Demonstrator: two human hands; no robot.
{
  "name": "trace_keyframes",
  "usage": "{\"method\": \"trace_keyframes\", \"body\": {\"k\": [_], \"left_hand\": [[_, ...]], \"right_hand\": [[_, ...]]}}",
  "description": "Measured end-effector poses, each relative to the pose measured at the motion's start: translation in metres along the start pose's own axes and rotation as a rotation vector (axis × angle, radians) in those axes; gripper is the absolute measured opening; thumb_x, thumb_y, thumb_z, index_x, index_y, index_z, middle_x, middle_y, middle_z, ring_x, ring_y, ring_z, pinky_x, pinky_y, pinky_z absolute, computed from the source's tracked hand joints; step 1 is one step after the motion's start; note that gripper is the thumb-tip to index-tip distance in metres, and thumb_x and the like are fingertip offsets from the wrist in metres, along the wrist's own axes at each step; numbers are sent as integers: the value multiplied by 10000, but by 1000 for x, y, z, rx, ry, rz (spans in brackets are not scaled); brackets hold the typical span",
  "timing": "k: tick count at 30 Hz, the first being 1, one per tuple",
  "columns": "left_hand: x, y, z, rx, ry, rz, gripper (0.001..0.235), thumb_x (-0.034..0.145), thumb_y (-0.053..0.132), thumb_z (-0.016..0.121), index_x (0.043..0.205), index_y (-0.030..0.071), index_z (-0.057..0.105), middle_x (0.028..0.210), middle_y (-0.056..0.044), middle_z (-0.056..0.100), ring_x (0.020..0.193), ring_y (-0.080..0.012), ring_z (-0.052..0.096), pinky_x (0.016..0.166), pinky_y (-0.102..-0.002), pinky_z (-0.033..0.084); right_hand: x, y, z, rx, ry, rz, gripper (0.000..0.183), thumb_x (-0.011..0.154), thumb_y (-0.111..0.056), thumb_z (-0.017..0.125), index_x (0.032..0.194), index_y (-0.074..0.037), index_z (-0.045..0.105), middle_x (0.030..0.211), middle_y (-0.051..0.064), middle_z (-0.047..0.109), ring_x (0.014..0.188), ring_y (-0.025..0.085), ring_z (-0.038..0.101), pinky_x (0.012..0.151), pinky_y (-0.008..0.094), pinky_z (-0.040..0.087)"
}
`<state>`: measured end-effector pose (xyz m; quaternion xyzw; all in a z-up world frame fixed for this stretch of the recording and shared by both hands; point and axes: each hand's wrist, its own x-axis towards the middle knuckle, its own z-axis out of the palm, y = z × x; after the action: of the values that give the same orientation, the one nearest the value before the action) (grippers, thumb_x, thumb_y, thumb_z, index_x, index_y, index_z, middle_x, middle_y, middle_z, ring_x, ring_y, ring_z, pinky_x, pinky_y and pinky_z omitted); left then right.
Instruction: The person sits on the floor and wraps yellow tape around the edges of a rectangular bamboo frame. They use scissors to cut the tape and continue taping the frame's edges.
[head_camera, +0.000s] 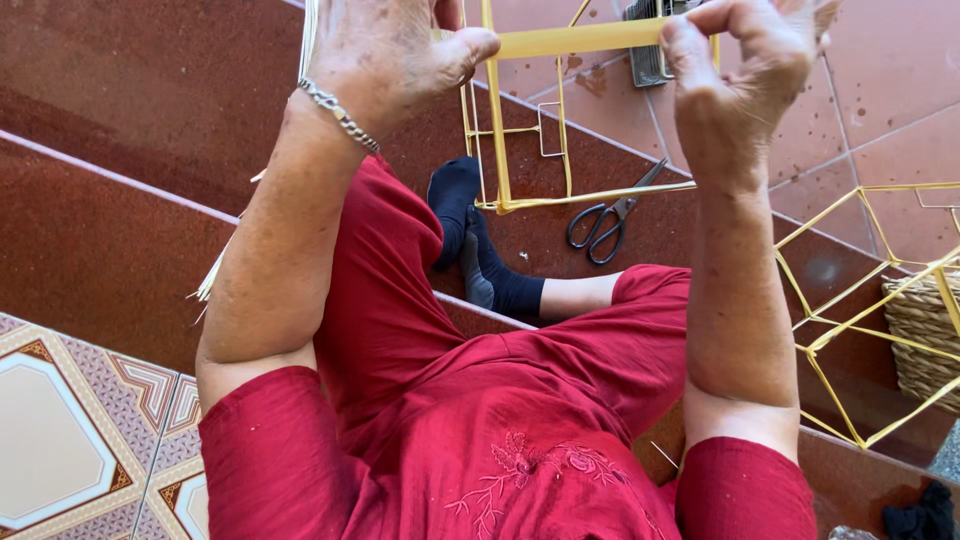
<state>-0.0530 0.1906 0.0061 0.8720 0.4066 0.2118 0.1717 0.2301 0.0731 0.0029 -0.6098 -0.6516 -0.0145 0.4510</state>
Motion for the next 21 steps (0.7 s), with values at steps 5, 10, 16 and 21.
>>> {"method": "trace_keyframes", "body": {"k": [5,10,16,21], "left_hand": [[18,-11,22,263,-10,36,524,911,604,808,756,104,777,626,-119,675,656,-301,686,653,-481,523],[29,-7,21,404,37,26,576,832,661,812,855,86,793,700,-144,700,689,-326,714,664,-489,556],[33,3,10,226,-186,-161,538,835,637,815,855,101,790,730,-142,713,724,-318,718,720,-475,563],[31,7,10,196,-128,-149,489,822,600,832,893,118,788,720,-136,713,702,-325,713,659,-485,559]], "right_hand": [[5,21,18,-221,-42,103,141,948,-164,828,860,-92,745,940,93,685,1057,283,594,1101,645,182],[-4,50,23,-442,39,-36,84,873,-71,735,820,-96,676,1096,91,654,1273,336,468,1133,613,177],[-7,59,-1,-222,39,102,65,956,-115,741,915,-104,692,1117,49,674,1211,259,527,1149,491,294],[-4,17,-2,-205,-92,-101,157,976,-209,813,1041,-106,714,1083,55,659,1146,262,530,1078,481,292]]}}
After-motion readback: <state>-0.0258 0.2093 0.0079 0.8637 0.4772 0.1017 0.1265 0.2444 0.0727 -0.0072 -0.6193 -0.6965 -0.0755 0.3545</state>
